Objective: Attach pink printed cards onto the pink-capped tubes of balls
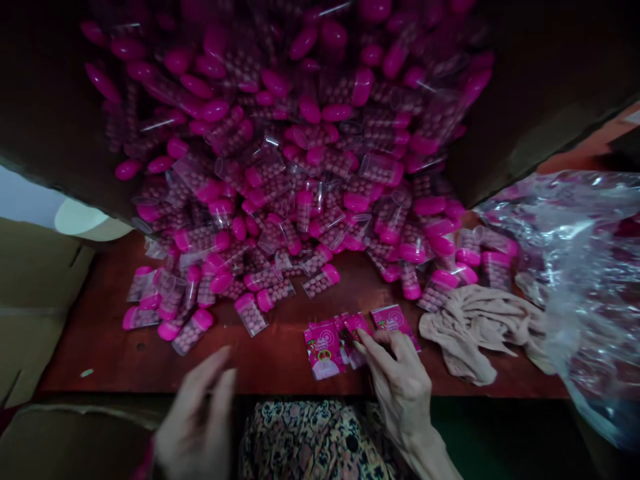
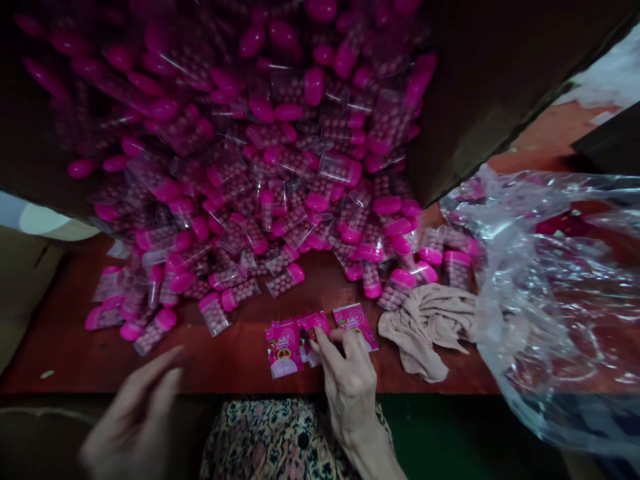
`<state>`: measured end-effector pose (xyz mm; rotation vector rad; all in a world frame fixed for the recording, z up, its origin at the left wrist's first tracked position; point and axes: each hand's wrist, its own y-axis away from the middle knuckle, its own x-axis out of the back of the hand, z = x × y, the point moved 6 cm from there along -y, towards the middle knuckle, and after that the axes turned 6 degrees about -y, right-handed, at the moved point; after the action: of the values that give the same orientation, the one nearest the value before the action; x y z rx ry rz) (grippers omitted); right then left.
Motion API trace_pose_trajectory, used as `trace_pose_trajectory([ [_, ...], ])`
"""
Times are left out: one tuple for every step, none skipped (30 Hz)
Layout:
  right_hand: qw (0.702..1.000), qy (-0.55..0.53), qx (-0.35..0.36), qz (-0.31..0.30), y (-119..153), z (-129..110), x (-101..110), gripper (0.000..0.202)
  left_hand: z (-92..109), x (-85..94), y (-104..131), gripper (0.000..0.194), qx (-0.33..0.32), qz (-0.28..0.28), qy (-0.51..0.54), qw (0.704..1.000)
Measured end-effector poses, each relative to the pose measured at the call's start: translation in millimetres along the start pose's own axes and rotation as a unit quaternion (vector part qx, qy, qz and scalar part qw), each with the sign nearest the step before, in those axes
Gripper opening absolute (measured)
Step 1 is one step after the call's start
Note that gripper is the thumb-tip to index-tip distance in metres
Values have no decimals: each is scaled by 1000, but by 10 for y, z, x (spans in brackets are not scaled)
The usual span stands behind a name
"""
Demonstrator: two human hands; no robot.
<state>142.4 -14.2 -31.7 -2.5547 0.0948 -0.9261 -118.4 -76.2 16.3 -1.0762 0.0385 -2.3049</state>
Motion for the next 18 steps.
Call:
trace_pose_trajectory([
  [1000, -9, -2, 12, 1, -2, 31, 28, 149, -255, 10, 25, -80, -58, -14, 995],
  [1000, -16, -4, 19, 1, -2, 53, 31, 297, -448, 45, 25, -155, -71, -13, 985],
  [999, -23, -7, 22, -1, 3, 68, 33, 427, -622, 98, 25, -216, -82, -14, 973],
  [999, -31, -11, 23, -2, 10, 77, 34, 516, -790, 153, 26, -250, -107, -27, 962],
  [999, -38, -14, 24, -4, 20, 86, 35, 584, -925, 206, 26, -274, -125, -42, 953],
  [999, -44, -17, 26, -5, 32, 94, 35, 628, -1036, 254, 27, -289, -143, -60, 945],
  [998, -49, -21, 29, -5, 46, 105, 35, 652, -1120, 291, 29, -298, -158, -77, 938],
  [998, -52, -27, 33, -5, 62, 118, 36, 664, -1179, 317, 30, -306, -167, -91, 933],
  [997, -54, -33, 39, -6, 78, 134, 36, 668, -1217, 332, 31, -313, -170, -100, 929],
  [997, -56, -39, 45, -8, 92, 152, 36, 668, -1239, 337, 31, -318, -168, -104, 927],
  [996, -57, -45, 51, -13, 104, 170, 36, 665, -1250, 334, 31, -322, -166, -105, 926],
  [996, -56, -49, 58, -22, 110, 189, 36, 663, -1253, 325, 32, -323, -166, -100, 926],
  [995, -52, -50, 63, -36, 108, 206, 36, 665, -1244, 310, 32, -321, -164, -89, 929],
  [996, -47, -46, 67, -54, 94, 220, 36, 669, -1223, 286, 33, -311, -160, -70, 934],
  [996, -41, -39, 70, -75, 70, 230, 37, 673, -1191, 252, 33, -292, -156, -42, 943],
  [997, -35, -27, 70, -99, 35, 235, 37, 680, -1156, 211, 32, -263, -155, -3, 952],
  [997, -30, -11, 70, -123, -10, 236, 38, 686, -1125, 165, 31, -224, -160, 44, 960],
  [997, -27, 6, 70, -145, -62, 233, 38, 692, -1111, 120, 28, -176, -173, 98, 964],
])
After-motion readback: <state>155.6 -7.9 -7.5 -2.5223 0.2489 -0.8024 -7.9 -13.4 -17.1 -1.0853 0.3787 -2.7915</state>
